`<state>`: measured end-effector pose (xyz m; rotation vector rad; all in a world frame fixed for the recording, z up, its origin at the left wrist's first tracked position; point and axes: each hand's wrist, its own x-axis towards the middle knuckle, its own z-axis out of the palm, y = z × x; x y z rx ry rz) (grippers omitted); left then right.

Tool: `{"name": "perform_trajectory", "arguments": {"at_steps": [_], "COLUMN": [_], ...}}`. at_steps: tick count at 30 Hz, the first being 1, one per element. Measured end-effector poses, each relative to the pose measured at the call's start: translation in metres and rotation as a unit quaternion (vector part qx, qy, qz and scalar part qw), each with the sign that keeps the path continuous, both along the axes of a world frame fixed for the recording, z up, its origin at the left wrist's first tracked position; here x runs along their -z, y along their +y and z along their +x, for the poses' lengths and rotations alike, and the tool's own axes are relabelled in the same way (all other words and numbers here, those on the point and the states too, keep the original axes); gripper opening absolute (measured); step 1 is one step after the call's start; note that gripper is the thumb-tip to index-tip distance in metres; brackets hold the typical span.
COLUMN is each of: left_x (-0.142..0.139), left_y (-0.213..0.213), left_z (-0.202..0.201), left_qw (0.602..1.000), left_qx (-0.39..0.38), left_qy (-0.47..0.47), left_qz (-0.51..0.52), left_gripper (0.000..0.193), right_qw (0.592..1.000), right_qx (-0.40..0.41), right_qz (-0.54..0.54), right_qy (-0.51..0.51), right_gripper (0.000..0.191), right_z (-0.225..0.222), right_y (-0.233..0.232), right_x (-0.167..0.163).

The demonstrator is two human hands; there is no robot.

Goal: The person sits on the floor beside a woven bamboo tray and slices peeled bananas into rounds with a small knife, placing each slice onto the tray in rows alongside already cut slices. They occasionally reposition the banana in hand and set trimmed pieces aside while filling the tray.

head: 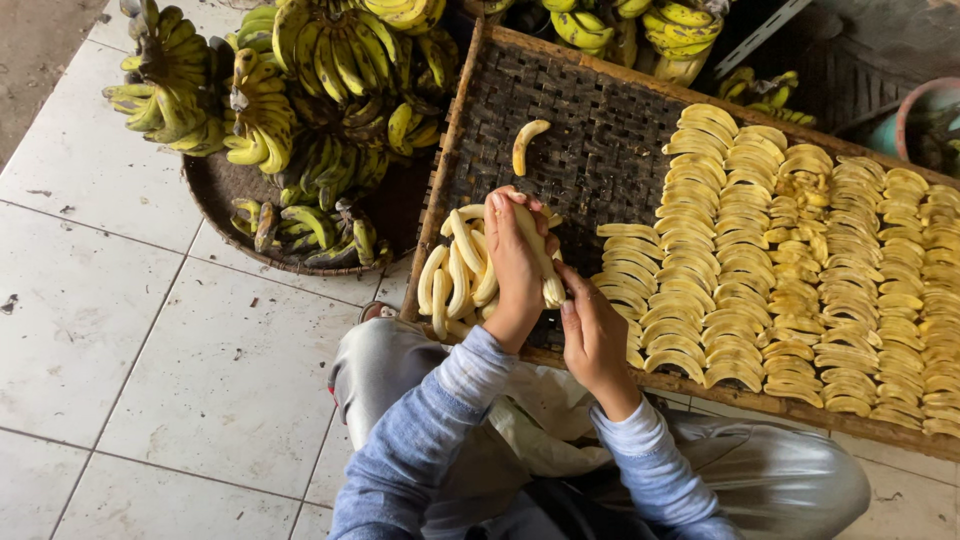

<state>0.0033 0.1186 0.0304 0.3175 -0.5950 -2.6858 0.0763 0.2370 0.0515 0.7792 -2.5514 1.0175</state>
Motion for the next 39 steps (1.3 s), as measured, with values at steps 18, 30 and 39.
{"name": "perform_trajectory", "arguments": {"at_steps": [18, 30, 39], "left_x": [0.036, 0.066, 0.075], "left_y": [0.011, 0.017, 0.017], "left_z": [-0.009, -0.015, -0.018], "left_qw": [0.99, 0.97, 0.954], "left_qx": [0.033, 0.132, 0.145], "left_qy": [0.068, 0.023, -0.014], "left_qz": [0.118, 0.204, 0.263], "left_gripper": [0.021, 0.027, 0.026], "right_qw": [0.993, 0.98, 0.974], "right_qx": [-0.021, -0.045, -0.071], "right_qz": [0.053, 0.12, 0.138], "right_qy": [0.103, 0.151, 0.167], "right_gripper": [0.048, 0.051, 0.047], "right_z": [-0.039, -0.066, -0.083], "right_y": [-0.001, 0.009, 0.007], "right_x": [0.026, 0.024, 0.023]}}
